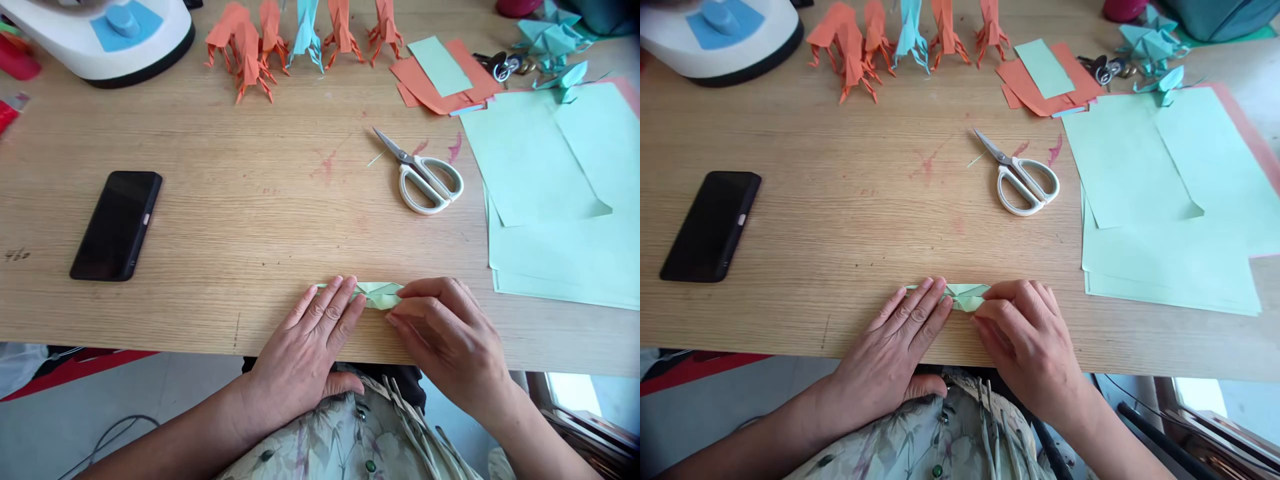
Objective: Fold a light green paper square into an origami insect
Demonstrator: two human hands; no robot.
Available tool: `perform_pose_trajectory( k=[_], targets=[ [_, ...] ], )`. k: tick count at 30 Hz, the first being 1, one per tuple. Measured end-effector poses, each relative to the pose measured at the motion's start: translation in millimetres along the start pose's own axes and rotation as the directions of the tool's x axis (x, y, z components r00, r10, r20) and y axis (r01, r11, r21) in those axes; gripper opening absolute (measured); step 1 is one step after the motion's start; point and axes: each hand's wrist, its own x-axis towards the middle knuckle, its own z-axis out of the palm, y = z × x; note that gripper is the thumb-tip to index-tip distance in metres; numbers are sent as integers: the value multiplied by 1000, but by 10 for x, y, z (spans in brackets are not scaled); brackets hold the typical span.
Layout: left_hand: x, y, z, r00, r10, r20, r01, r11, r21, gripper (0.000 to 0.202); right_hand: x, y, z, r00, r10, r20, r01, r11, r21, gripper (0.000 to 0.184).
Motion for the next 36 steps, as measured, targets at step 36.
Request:
perform_pose_trajectory(
  k=[36],
  targets=[
    [15, 7, 50, 997, -17, -76, 12, 998, -54, 84, -47, -96, -47, 995, 87, 55, -83, 993, -79, 16]
  ],
)
